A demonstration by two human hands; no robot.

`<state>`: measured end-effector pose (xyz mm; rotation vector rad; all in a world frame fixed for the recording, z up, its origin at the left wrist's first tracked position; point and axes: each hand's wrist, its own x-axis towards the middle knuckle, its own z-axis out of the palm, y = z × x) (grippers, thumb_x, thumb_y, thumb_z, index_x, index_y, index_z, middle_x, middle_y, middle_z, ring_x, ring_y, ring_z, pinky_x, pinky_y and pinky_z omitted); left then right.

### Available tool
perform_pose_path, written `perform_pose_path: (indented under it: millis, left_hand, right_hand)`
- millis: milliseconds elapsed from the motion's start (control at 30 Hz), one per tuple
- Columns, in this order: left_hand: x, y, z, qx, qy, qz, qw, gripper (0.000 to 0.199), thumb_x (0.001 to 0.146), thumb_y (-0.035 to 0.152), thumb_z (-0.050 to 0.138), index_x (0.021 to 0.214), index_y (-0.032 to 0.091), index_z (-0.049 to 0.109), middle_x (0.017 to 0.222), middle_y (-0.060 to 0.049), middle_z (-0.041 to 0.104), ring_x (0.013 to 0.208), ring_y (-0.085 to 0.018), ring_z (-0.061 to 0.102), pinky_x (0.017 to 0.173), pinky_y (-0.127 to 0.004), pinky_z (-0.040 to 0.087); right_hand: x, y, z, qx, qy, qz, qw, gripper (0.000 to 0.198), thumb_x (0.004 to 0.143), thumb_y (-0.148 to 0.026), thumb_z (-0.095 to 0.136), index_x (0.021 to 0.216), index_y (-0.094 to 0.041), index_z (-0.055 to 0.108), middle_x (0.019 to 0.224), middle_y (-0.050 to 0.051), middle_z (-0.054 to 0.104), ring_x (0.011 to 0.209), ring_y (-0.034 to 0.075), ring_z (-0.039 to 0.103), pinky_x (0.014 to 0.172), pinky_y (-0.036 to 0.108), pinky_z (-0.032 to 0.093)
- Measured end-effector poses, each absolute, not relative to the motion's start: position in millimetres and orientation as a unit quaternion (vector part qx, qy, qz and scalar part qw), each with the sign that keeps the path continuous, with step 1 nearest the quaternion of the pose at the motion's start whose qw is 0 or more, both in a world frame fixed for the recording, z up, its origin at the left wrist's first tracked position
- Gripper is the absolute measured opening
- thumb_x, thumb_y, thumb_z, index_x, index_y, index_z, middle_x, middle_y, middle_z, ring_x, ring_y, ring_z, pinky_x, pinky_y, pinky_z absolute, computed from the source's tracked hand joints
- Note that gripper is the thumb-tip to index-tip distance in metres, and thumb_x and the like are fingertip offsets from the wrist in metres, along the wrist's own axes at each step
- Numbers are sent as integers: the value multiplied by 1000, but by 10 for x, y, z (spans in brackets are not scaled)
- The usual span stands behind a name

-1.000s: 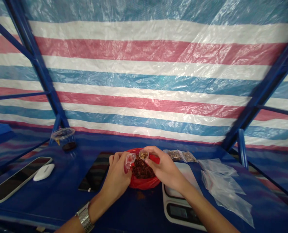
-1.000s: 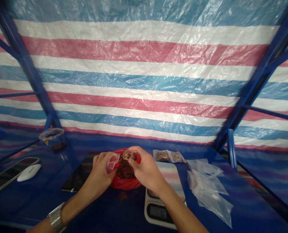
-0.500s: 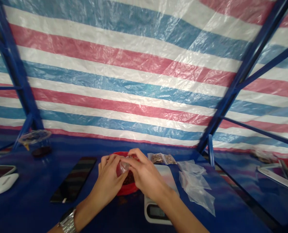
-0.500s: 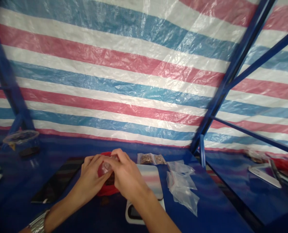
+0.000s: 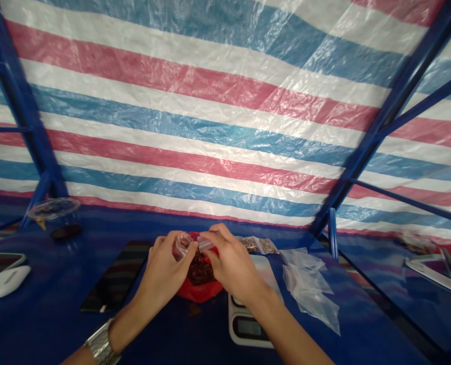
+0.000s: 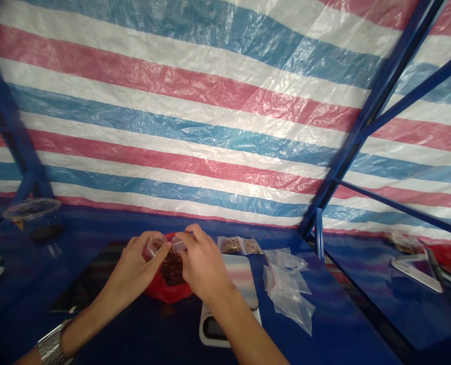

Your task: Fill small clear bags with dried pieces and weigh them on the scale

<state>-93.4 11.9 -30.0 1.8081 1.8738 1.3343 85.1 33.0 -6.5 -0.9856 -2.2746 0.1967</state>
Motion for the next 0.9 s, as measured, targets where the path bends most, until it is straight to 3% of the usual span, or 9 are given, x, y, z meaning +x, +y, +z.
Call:
perform_pose_path:
  millis: [133, 333, 467, 633, 900]
  left_hand:
    - [-983, -8, -192, 577, 641, 488, 133, 31, 92, 53, 54, 101, 24, 63, 93, -4, 71, 87, -25, 66, 81, -36, 50]
    - [-876, -299, -306, 668, 614, 352, 228, 22, 92, 43, 53, 80, 25, 59, 70, 1, 64, 62, -19, 60, 62, -30, 42]
    - [-817, -324, -504, 658, 589, 355, 307, 28, 92, 46, 51, 75, 23, 53, 70, -1, 60, 62, -19, 55, 58, -29, 40]
    - [-849, -247, -551, 610, 574, 423, 345, 38, 93, 56, 50, 78, 22, 55, 72, 0, 56, 68, -19, 54, 63, -30, 44]
    - [-950, -267, -449, 626, 585, 432, 281, 25, 93, 49, 57, 88, 24, 57, 78, 1, 63, 72, -19, 61, 70, -29, 47]
  right_hand:
    - [854, 315, -85, -376, -916, 32, 139, 34, 87, -4, 59, 113, -19, 75, 112, 10, 68, 108, 26, 63, 99, 39, 49]
    - [827, 314, -101, -393, -917, -12, 70, 29, 94, -8, 51, 105, -17, 76, 110, 13, 72, 112, 28, 60, 100, 42, 42]
    - [845, 347, -175, -363, -928, 26, 83, 30, 88, -7, 57, 107, -19, 76, 112, 10, 74, 115, 26, 61, 104, 39, 38]
    - [891, 389, -319, -349, -918, 122, 145, 46, 74, 0, 61, 111, -23, 77, 115, 5, 77, 112, 23, 67, 101, 34, 42]
    - [985, 451, -416, -374, -822, 320, 286, 27, 88, -15, 64, 111, -23, 76, 110, 4, 79, 99, 21, 73, 94, 33, 52]
